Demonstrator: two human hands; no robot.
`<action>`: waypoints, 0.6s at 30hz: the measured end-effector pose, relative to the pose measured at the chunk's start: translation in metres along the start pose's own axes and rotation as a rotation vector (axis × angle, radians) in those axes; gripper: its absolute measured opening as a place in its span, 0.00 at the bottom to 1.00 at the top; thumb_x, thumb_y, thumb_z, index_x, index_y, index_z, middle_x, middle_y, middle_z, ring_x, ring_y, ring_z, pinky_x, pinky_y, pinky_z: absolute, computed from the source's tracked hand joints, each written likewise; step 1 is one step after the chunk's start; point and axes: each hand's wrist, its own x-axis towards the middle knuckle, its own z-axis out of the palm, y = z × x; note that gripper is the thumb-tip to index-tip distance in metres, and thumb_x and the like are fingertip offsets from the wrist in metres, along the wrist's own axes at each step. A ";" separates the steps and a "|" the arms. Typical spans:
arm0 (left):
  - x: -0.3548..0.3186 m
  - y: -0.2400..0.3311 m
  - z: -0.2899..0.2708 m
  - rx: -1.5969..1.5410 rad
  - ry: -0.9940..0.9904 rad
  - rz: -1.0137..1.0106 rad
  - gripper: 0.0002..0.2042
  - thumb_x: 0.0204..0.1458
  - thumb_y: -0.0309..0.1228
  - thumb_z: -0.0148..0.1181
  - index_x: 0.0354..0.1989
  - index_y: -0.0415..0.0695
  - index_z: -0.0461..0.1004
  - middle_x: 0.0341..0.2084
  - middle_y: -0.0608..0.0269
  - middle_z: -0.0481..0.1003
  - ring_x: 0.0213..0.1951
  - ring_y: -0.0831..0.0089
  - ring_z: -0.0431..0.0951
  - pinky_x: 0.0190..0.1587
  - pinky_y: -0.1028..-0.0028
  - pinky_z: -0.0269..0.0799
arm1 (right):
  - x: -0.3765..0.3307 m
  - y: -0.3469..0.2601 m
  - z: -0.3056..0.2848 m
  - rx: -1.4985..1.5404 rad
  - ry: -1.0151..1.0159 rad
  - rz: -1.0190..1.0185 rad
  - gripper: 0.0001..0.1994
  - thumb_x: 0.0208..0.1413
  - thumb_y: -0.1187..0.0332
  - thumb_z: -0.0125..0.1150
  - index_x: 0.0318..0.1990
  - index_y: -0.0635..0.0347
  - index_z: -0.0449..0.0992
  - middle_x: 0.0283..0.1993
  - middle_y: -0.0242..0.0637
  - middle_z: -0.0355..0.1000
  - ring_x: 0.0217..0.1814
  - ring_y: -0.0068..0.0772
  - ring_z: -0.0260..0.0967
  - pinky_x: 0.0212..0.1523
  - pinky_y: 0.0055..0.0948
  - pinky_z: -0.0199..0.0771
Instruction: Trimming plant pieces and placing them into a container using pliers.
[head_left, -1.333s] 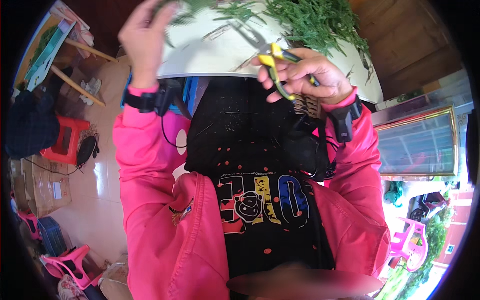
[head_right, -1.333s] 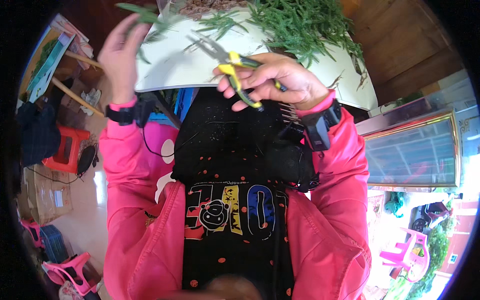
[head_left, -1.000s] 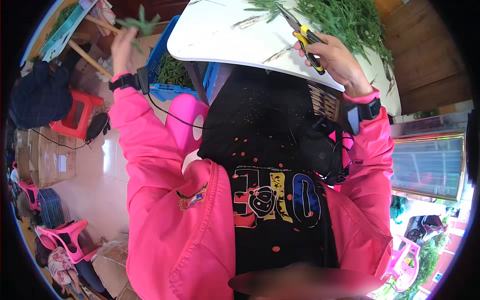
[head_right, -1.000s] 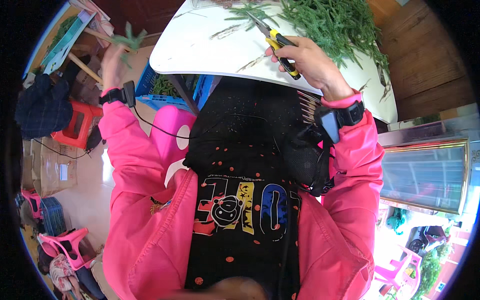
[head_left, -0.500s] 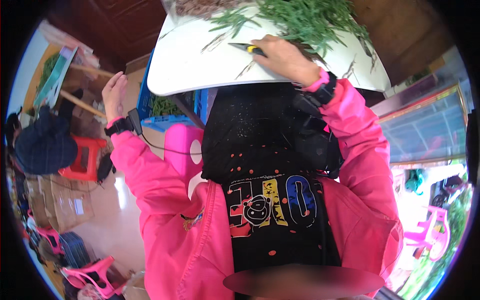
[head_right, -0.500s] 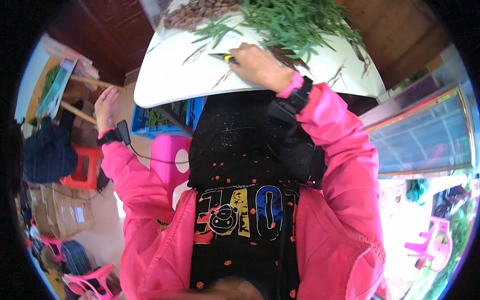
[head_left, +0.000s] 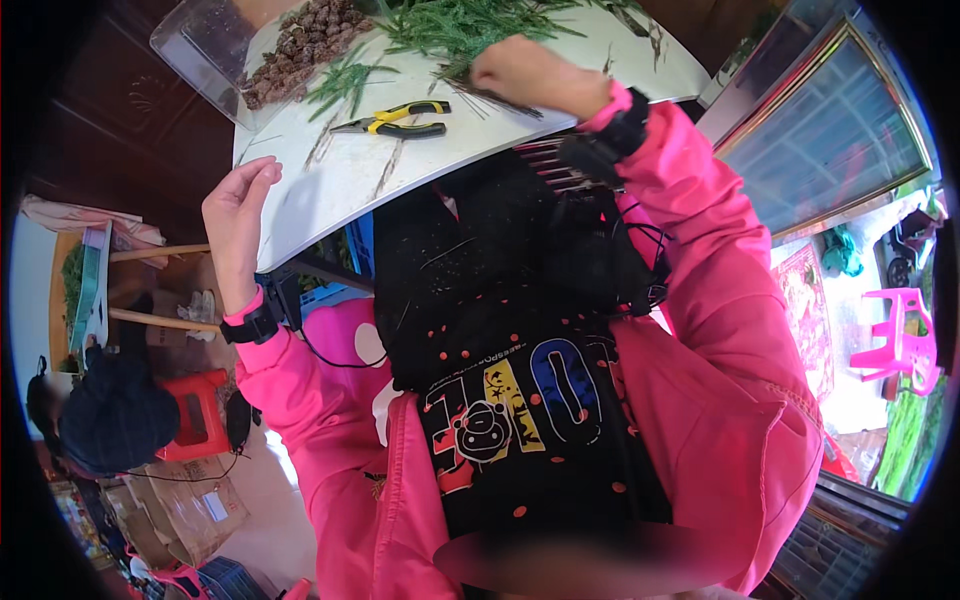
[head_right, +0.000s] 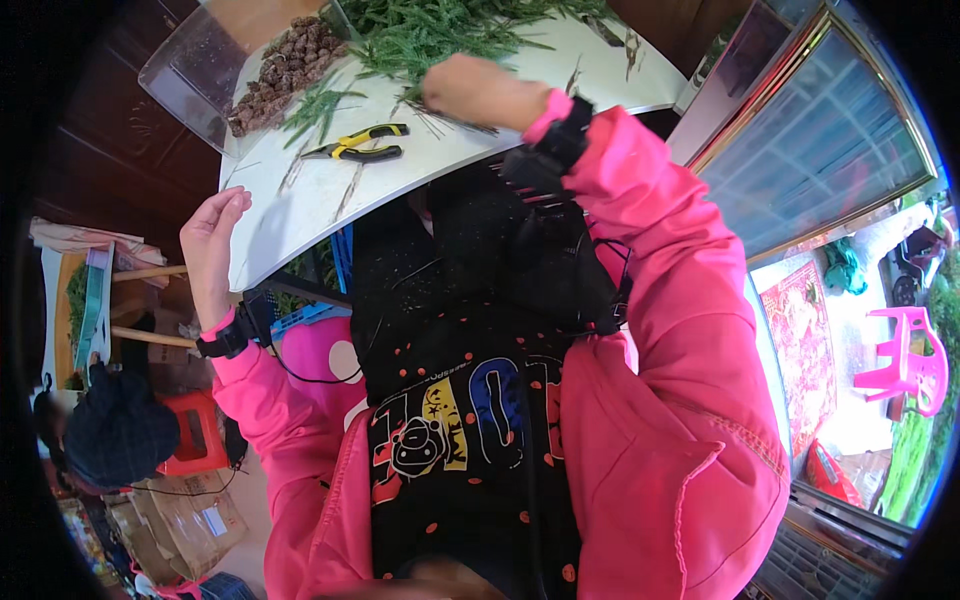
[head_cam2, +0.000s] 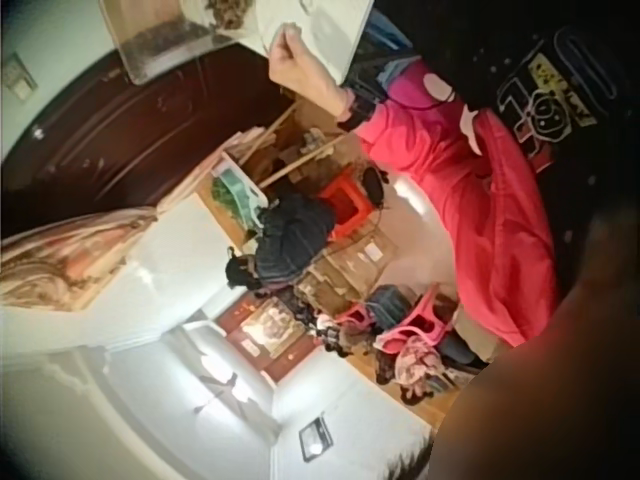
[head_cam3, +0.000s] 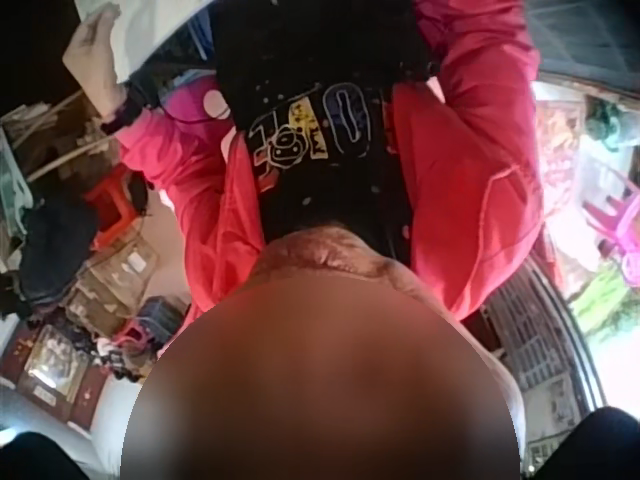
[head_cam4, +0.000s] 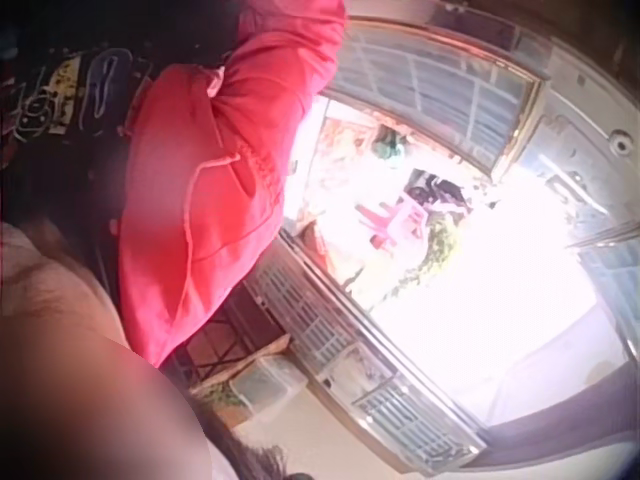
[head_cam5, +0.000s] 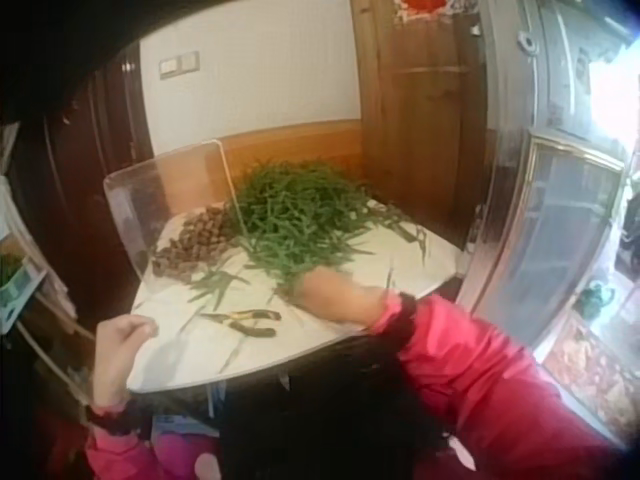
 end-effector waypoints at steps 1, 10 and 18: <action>0.000 -0.002 -0.004 0.001 -0.005 -0.002 0.12 0.57 0.28 0.58 0.45 0.32 0.76 0.37 0.59 0.79 0.41 0.76 0.77 0.48 0.78 0.69 | -0.008 0.008 -0.013 -0.007 -0.046 0.027 0.08 0.51 0.67 0.57 0.31 0.62 0.79 0.29 0.44 0.76 0.32 0.50 0.73 0.37 0.40 0.74; -0.006 -0.006 -0.007 0.002 0.025 -0.019 0.11 0.56 0.26 0.59 0.44 0.32 0.77 0.34 0.60 0.79 0.38 0.78 0.77 0.45 0.80 0.69 | -0.043 0.050 -0.028 0.069 -0.257 0.268 0.10 0.46 0.67 0.60 0.30 0.67 0.78 0.26 0.49 0.74 0.28 0.46 0.73 0.33 0.37 0.72; -0.003 -0.013 -0.008 0.008 -0.005 -0.025 0.11 0.56 0.26 0.58 0.44 0.32 0.77 0.34 0.60 0.79 0.38 0.78 0.77 0.44 0.80 0.69 | -0.041 0.038 -0.023 0.004 -0.259 0.317 0.12 0.41 0.66 0.59 0.28 0.70 0.77 0.23 0.50 0.73 0.25 0.43 0.71 0.30 0.36 0.71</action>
